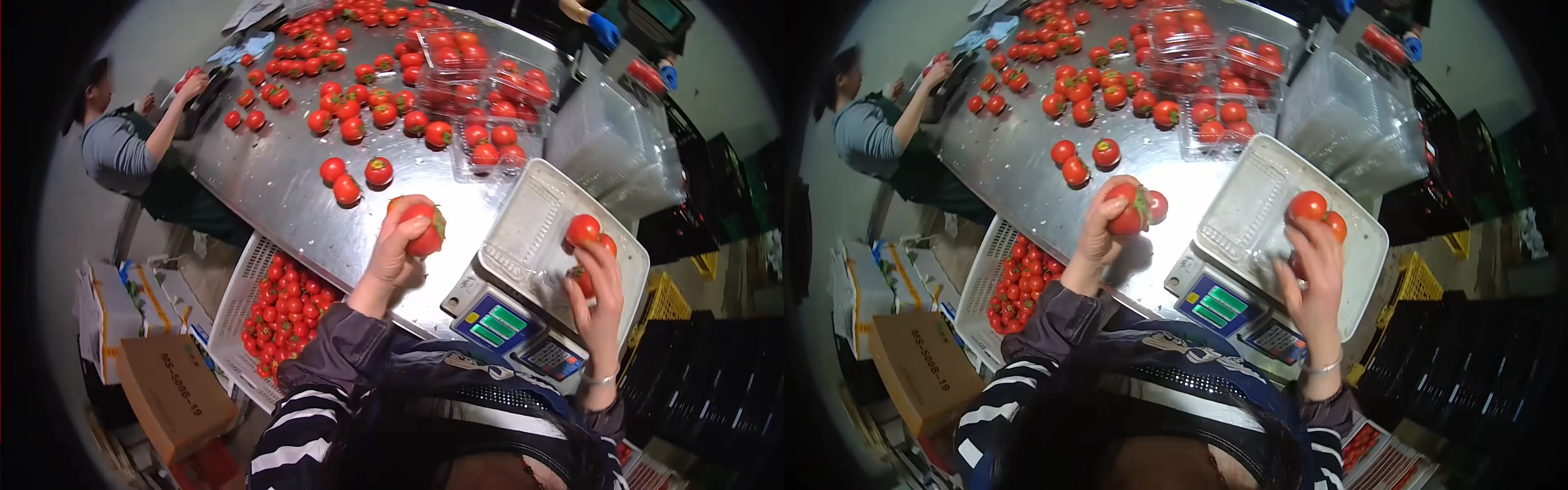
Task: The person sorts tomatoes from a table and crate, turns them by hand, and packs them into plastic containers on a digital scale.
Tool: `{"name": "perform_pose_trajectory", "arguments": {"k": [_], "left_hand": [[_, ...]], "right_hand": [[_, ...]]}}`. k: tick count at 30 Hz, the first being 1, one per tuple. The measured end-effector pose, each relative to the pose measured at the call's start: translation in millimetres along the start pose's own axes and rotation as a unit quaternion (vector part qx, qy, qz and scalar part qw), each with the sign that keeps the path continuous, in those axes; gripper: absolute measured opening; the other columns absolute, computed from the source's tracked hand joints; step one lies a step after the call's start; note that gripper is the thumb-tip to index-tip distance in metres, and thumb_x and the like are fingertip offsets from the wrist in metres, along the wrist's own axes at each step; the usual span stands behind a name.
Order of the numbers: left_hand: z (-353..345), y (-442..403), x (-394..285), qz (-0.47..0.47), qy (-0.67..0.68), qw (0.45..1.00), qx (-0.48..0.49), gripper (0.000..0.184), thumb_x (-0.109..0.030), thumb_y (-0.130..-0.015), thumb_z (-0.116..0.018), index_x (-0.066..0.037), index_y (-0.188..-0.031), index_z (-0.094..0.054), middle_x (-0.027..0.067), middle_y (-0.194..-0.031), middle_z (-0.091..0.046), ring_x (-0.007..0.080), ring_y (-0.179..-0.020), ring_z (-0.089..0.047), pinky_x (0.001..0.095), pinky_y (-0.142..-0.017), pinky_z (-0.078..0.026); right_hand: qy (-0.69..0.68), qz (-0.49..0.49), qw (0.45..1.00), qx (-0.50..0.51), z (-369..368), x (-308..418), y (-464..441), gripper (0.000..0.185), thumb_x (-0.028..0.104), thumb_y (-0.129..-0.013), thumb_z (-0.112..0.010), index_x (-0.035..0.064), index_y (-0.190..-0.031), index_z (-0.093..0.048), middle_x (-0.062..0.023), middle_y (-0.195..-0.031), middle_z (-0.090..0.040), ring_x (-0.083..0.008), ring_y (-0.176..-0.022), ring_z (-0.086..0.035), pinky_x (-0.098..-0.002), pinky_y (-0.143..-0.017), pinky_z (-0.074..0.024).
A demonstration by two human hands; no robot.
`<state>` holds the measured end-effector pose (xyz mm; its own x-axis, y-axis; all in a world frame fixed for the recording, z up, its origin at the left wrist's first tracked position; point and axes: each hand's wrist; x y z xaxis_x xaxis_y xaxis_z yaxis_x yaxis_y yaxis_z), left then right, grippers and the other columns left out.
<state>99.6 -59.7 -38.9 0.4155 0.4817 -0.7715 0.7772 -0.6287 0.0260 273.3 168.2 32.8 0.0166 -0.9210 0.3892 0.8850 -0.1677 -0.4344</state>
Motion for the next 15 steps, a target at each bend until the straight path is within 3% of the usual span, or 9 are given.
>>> {"name": "perform_pose_trajectory", "arguments": {"k": [1,3,5,8,10,11,12,13,15], "left_hand": [[17.3,3.7,-4.5,-0.077,-0.167,0.981,-0.057,0.033,-0.02,-0.074,-0.06,-0.006,-0.103,-0.051,0.0127,-0.09,-0.056,0.0231,-0.081,-0.057,0.0307,-0.065,-0.046],[46.6,11.2,-10.9,-0.091,-0.322,0.938,-0.088,0.031,-0.018,-0.072,-0.06,-0.005,-0.1,-0.052,0.0129,-0.09,-0.056,0.0244,-0.081,-0.056,0.0314,-0.068,-0.046],[74.1,16.7,-11.6,-0.089,-0.603,0.782,-0.131,0.028,-0.015,-0.069,-0.062,-0.003,-0.094,-0.054,0.0132,-0.089,-0.056,0.027,-0.082,-0.056,0.0328,-0.074,-0.045],[123.1,11.1,9.1,-0.13,-0.666,0.73,-0.078,0.029,-0.012,-0.066,-0.063,-0.002,-0.092,-0.055,0.0144,-0.09,-0.055,0.03,-0.085,-0.055,0.0344,-0.077,-0.043],[137.3,8.3,12.6,-0.149,-0.697,0.7,-0.029,0.029,-0.011,-0.065,-0.063,-0.002,-0.091,-0.056,0.0151,-0.09,-0.055,0.0315,-0.087,-0.054,0.0352,-0.079,-0.042],[137.7,6.5,14.5,-0.143,-0.686,0.714,-0.019,0.03,-0.011,-0.064,-0.064,-0.002,-0.091,-0.056,0.0154,-0.091,-0.055,0.0324,-0.088,-0.053,0.0363,-0.08,-0.042],[137.4,7.2,16.0,-0.135,-0.673,0.727,-0.007,0.031,-0.012,-0.064,-0.064,-0.002,-0.092,-0.056,0.0157,-0.091,-0.055,0.0333,-0.089,-0.052,0.0374,-0.08,-0.042],[138.6,7.7,14.4,-0.13,-0.659,0.741,0.005,0.032,-0.013,-0.063,-0.065,-0.003,-0.092,-0.056,0.016,-0.092,-0.055,0.0342,-0.091,-0.051,0.0385,-0.081,-0.041],[145.7,8.0,2.6,-0.127,-0.667,0.733,0.024,0.032,-0.013,-0.064,-0.065,-0.002,-0.093,-0.056,0.0158,-0.094,-0.055,0.0332,-0.093,-0.051,0.038,-0.082,-0.041]], "right_hand": [[-0.109,-0.029,0.993,-0.022,-2.6,10.2,3.9,0.033,0.007,-0.068,-0.065,0.002,-0.099,-0.059,-0.0163,-0.109,-0.054,-0.0308,-0.103,-0.05,-0.0402,-0.085,-0.0407],[-0.151,0.002,0.988,0.01,-20.3,36.1,13.1,0.03,0.006,-0.068,-0.064,0.001,-0.097,-0.059,-0.016,-0.104,-0.056,-0.03,-0.096,-0.054,-0.0384,-0.081,-0.0434],[-0.19,0.028,0.98,0.044,-31.9,54.0,8.9,0.027,0.005,-0.069,-0.064,0.0,-0.095,-0.06,-0.0157,-0.099,-0.059,-0.0291,-0.09,-0.057,-0.0365,-0.077,-0.0462],[-0.264,0.04,0.948,0.174,-36.9,81.7,-7.8,0.031,0.006,-0.069,-0.063,-0.001,-0.098,-0.058,-0.014,-0.1,-0.06,-0.0271,-0.093,-0.057,-0.034,-0.082,-0.0445],[-0.3,0.075,0.948,0.072,-10.8,101.1,-48.6,0.027,0.005,-0.068,-0.066,-0.0009,-0.094,-0.06,-0.0133,-0.094,-0.061,-0.0216,-0.08,-0.06,-0.0298,-0.07,-0.0479],[-0.393,0.063,0.915,0.062,6.5,111.1,-69.5,0.041,0.006,-0.065,-0.069,-0.0032,-0.103,-0.056,-0.014,-0.092,-0.061,-0.0193,-0.079,-0.06,-0.0278,-0.067,-0.048],[-0.45,0.0,0.891,-0.069,17.4,148.4,-85.5,0.058,0.001,-0.059,-0.049,-0.0021,-0.117,-0.044,-0.0092,-0.085,-0.055,-0.0162,-0.073,-0.054,-0.0265,-0.065,-0.045],[-0.447,0.156,0.88,-0.043,31.2,152.5,-109.7,0.063,0.012,-0.066,-0.056,-0.0013,-0.125,-0.036,-0.0089,-0.089,-0.053,-0.0139,-0.071,-0.051,-0.0249,-0.061,-0.0434],[-0.429,0.152,0.888,-0.072,30.3,158.6,-125.1,0.063,0.013,-0.067,-0.057,-0.0011,-0.125,-0.035,-0.0089,-0.089,-0.053,-0.0139,-0.071,-0.051,-0.0249,-0.061,-0.0434]]}}
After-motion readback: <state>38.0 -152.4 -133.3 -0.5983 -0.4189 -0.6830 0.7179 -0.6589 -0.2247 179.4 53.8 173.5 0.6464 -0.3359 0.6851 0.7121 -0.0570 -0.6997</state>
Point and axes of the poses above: each hand's wrist, its own y-axis away from the middle knuckle, its own z-axis out of the back of the hand, x = y × z
